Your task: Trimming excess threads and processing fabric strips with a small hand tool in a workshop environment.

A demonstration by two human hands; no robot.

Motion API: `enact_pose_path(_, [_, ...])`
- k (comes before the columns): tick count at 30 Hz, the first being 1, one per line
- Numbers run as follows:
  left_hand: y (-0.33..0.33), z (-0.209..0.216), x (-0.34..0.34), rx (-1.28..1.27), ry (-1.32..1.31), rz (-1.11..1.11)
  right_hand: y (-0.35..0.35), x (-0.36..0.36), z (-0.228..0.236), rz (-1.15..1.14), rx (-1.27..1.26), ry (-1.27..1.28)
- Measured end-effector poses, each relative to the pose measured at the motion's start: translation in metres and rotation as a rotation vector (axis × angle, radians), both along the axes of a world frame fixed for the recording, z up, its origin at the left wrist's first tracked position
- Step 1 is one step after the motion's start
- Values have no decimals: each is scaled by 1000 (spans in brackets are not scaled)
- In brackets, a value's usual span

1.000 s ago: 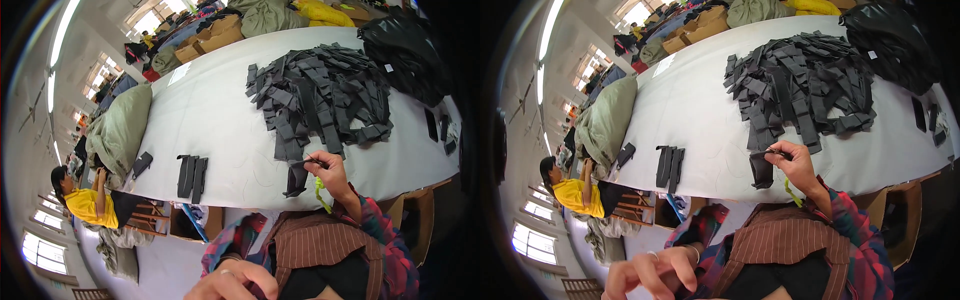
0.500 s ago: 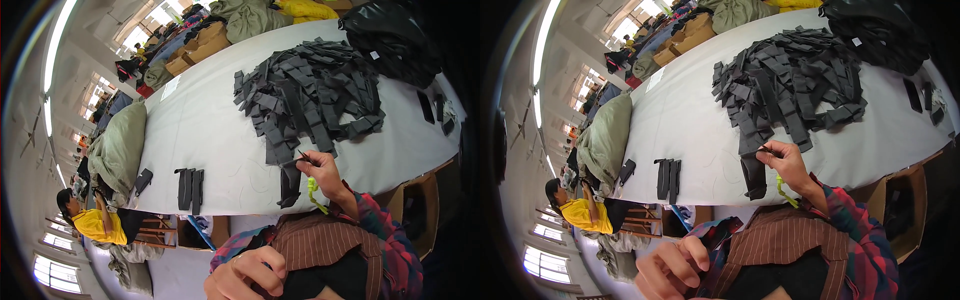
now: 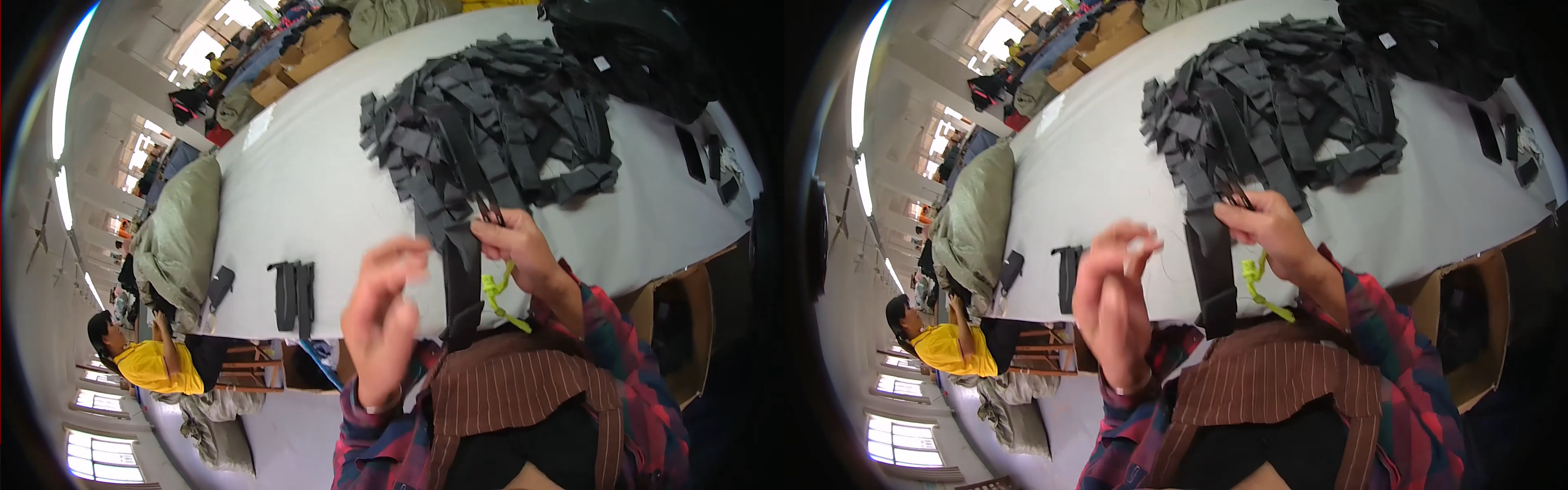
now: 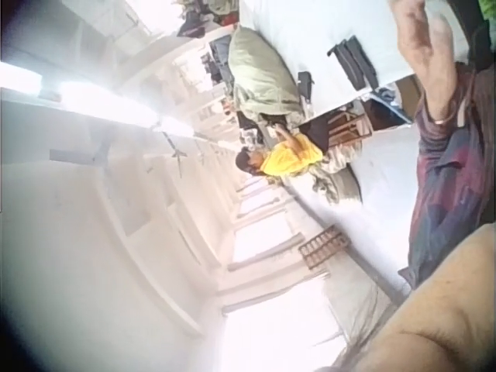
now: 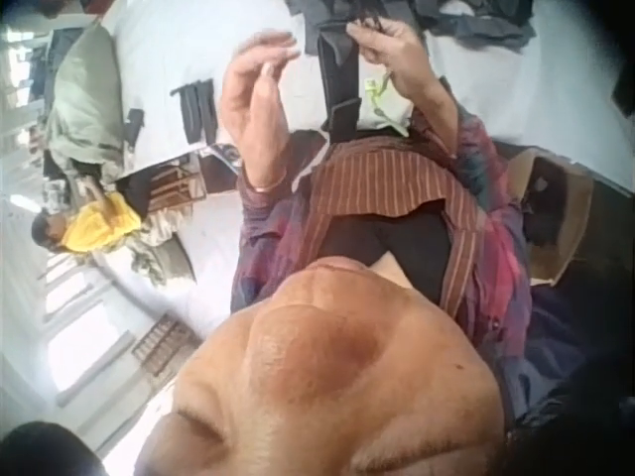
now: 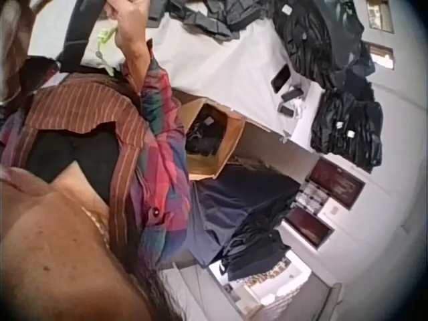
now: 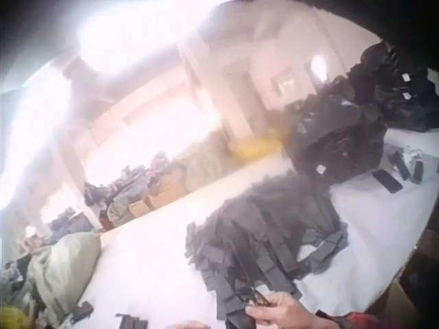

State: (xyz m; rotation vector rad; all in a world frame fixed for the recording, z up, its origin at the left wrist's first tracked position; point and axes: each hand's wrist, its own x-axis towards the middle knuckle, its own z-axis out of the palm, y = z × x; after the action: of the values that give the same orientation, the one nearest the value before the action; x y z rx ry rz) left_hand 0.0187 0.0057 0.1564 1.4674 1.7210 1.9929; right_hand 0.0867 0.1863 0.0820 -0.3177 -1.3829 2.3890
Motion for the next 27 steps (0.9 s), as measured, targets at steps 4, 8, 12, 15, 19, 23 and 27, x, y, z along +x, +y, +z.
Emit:
enact_pose_path(4, [28, -39, -27, -53, -696, -177, -5, -9, 7, 120, -64, 1])
enact_pose_path(8, [28, -73, -20, -144, -866, -236, -12, -10, -13, 176, 26, -1])
enact_pose_path(12, [30, -90, -15, -66, -1065, -158, -7, -8, -22, 132, 399, -101])
enact_pose_path(15, [25, -103, -12, -67, -1113, -148, -3, -8, -28, -70, 667, -90])
enact_pose_path(19, [21, -116, -13, -57, -1176, -101, 7, -12, -41, -329, 793, -47])
enact_pose_path(23, [19, -123, -16, -70, -1195, -31, 4, -5, -38, -310, 1027, 0])
enact_pose_path(27, [22, -127, -19, -71, -1170, -63, 1, -10, -50, -284, 1244, 19])
